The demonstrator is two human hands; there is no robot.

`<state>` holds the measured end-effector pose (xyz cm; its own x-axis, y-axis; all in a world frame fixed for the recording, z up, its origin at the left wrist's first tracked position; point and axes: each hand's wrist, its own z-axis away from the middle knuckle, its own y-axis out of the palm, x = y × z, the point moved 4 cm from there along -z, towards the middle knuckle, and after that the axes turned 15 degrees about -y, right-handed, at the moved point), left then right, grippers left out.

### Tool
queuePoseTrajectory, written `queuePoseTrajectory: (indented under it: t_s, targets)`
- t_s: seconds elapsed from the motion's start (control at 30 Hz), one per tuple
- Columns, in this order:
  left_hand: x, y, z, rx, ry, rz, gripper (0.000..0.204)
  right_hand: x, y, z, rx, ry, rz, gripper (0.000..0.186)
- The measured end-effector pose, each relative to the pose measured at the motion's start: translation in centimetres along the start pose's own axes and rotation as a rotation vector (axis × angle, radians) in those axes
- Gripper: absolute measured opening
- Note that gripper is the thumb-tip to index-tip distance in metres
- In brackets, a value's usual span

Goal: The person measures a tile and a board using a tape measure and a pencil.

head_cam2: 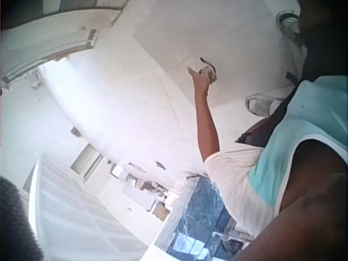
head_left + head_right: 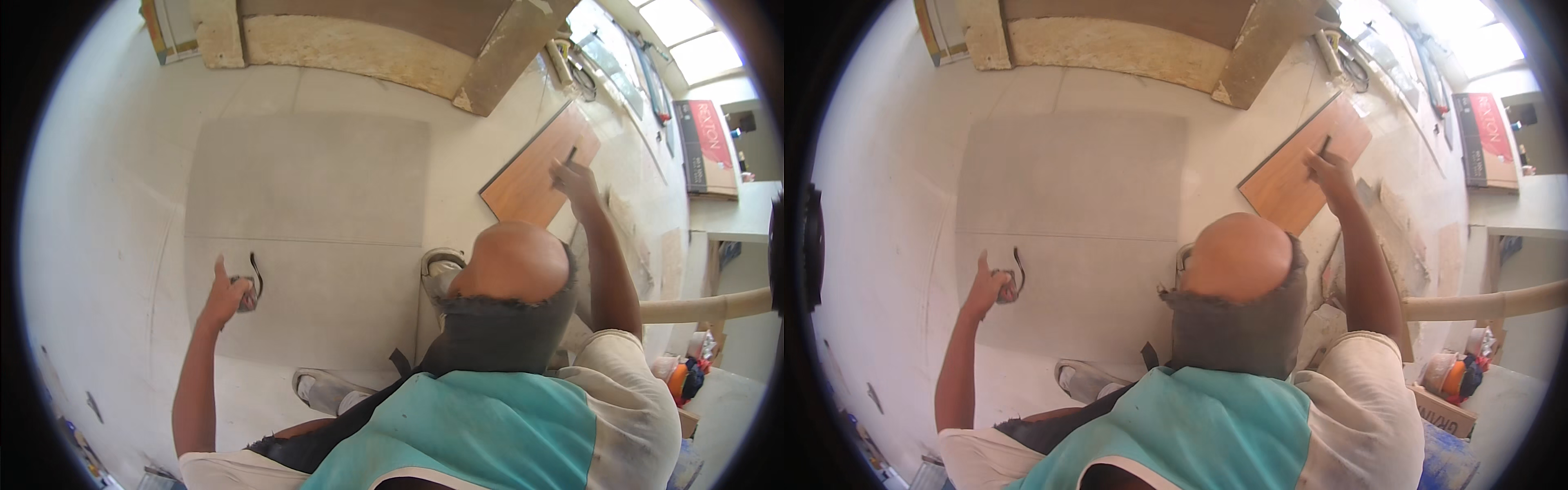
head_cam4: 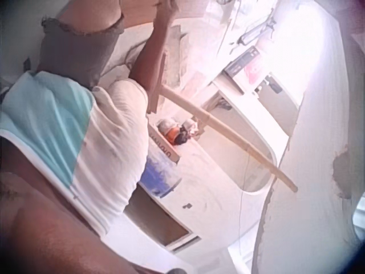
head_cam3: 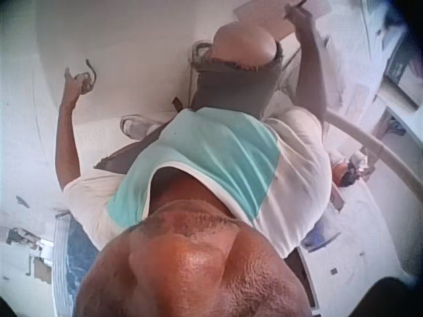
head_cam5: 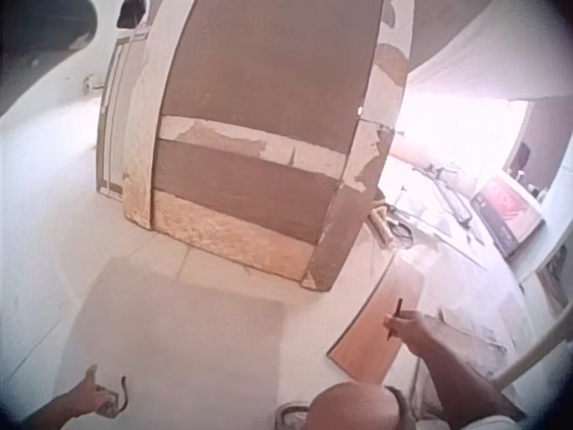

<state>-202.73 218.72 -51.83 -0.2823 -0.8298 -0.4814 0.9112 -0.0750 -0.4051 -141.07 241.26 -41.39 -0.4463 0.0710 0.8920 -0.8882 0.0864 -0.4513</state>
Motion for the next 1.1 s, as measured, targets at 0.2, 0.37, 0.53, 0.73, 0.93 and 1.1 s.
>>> queuePoseTrajectory:
  t_s: [0.2,0.37,0.53,0.73,0.93,1.1]
  targets:
    - [-6.9,4.9,1.6,0.093,-0.060,-0.070,0.084,-18.5,-6.5,2.5,-0.209,0.388,0.026,0.014]
    - [-18.5,18.3,0.1,0.357,0.009,-0.124,0.067,-22.8,-5.7,3.8,-0.305,0.546,0.091,0.020]
    - [-24.9,31.6,-4.1,0.384,0.221,0.007,0.060,-27.9,-7.0,4.6,-0.301,0.500,0.269,0.039]
    - [-28.7,36.6,-7.4,0.347,0.070,0.593,0.066,-26.2,-5.6,4.7,-0.391,0.586,0.247,0.040]
    - [-28.2,37.9,-9.7,0.111,0.063,0.774,0.075,-25.2,-4.4,6.1,-0.373,0.494,-0.007,0.029]
    - [-27.7,42.1,-2.9,-0.080,0.326,0.077,0.052,-24.4,-7.2,7.3,-0.455,0.519,-0.036,0.033]
